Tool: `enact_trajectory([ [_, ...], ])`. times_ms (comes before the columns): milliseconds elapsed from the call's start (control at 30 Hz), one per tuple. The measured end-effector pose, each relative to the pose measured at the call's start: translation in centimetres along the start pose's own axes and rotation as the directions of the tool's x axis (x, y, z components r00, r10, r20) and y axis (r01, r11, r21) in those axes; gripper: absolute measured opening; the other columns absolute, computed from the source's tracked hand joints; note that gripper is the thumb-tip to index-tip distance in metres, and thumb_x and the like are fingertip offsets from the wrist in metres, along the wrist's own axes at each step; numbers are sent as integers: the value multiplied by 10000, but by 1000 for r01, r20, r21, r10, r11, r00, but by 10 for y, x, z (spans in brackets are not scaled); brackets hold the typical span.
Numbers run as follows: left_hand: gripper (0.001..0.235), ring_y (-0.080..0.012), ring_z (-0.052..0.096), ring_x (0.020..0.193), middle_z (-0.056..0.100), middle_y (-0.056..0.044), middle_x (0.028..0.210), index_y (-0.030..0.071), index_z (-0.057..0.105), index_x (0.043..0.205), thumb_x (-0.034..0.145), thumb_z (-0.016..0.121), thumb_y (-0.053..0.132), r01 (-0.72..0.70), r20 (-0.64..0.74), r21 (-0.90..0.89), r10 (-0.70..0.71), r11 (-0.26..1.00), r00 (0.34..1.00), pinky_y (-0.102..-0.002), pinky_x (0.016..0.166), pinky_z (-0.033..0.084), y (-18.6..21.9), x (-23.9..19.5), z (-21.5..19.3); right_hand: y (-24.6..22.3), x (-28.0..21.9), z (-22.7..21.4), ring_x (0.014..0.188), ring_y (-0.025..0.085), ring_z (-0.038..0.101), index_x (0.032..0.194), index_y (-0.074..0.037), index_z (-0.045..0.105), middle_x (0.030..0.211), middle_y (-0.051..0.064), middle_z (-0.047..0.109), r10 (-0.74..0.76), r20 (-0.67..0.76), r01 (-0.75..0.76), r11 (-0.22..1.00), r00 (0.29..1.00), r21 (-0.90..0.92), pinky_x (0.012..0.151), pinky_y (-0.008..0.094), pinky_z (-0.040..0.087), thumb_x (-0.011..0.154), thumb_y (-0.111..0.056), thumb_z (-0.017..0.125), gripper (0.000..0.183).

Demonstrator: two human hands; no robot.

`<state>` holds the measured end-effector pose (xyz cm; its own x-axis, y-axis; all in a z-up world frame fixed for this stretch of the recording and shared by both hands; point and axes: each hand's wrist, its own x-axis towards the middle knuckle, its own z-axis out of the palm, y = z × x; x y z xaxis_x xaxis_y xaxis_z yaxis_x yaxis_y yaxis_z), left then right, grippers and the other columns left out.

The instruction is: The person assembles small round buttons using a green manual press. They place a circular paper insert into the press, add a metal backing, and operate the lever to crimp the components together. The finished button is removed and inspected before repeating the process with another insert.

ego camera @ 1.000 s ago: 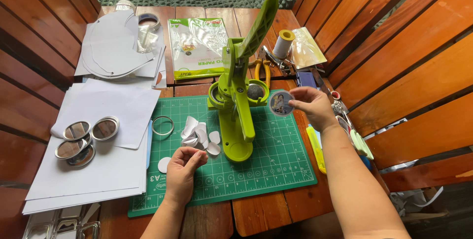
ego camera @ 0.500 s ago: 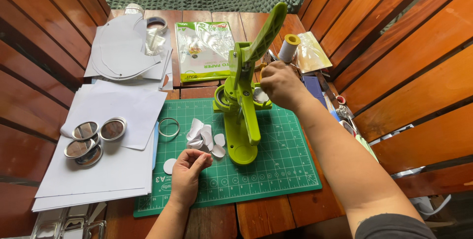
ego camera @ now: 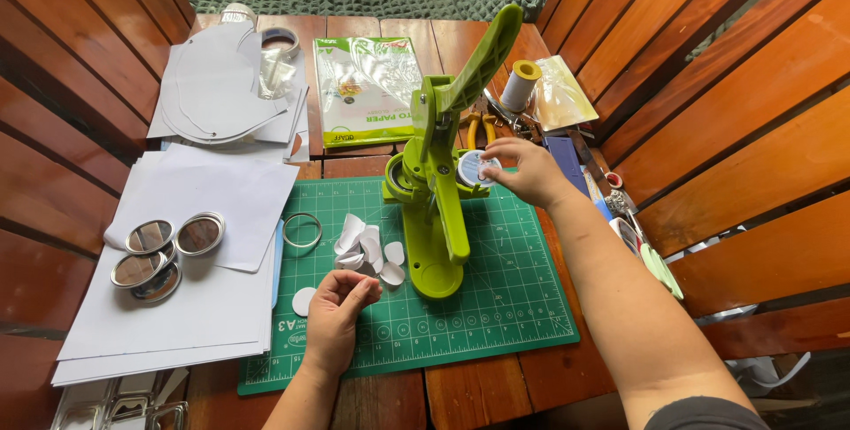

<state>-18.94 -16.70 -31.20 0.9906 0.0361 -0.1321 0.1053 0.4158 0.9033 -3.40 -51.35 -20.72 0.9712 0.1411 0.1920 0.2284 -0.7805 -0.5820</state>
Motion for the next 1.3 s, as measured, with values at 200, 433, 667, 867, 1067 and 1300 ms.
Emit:
enact_trajectory([
  [200,98,-233,729,810,763,-166,880,1,662,965,912,720,60,-6,-1,1,6,1000,1000,-364,813,619,-1,0,-1,25,5,23,1474,257,436,1177,-217,785,1360,-49,690,-45,143,53,997,989,-53,1231,459,338,877,-301,776,312],
  [433,103,-235,724,806,758,-168,877,0,663,966,907,724,59,-7,-8,-4,7,1000,1000,-368,819,623,-2,-1,-1,11,3,21,1379,241,490,1213,-247,764,1313,-18,702,-38,32,39,998,999,-43,1164,446,365,908,-268,714,309],
  [667,100,-229,724,799,759,-166,870,1,666,961,908,725,60,-12,-13,-10,12,1000,1000,-359,801,616,-6,2,-3,-5,2,21,1162,138,664,1044,-203,828,1198,-48,758,47,95,-48,999,994,6,1042,331,503,855,-178,787,195],
  [867,104,-231,720,799,756,-168,876,-1,664,974,910,722,57,-3,-9,-24,2,1000,1000,-369,811,618,-3,0,-2,-6,10,23,1276,209,545,1269,-264,738,1311,-22,710,-7,95,17,994,995,-105,1110,397,402,887,-327,745,387],
  [1067,102,-236,716,805,753,-167,889,-1,666,981,914,719,56,1,-11,-50,-2,999,1000,-369,814,610,-3,0,-3,-3,21,18,1156,160,658,1130,-231,810,1241,-52,742,39,192,-14,992,981,-126,1068,321,465,789,-207,855,344],
  [1300,99,-240,715,804,750,-172,893,-3,664,979,915,716,52,2,-9,-54,-3,999,1000,-371,817,612,-3,1,-2,-8,18,12,1217,182,637,1220,-280,771,1295,29,711,-38,150,49,996,988,-69,1098,335,433,804,-245,823,421],
])
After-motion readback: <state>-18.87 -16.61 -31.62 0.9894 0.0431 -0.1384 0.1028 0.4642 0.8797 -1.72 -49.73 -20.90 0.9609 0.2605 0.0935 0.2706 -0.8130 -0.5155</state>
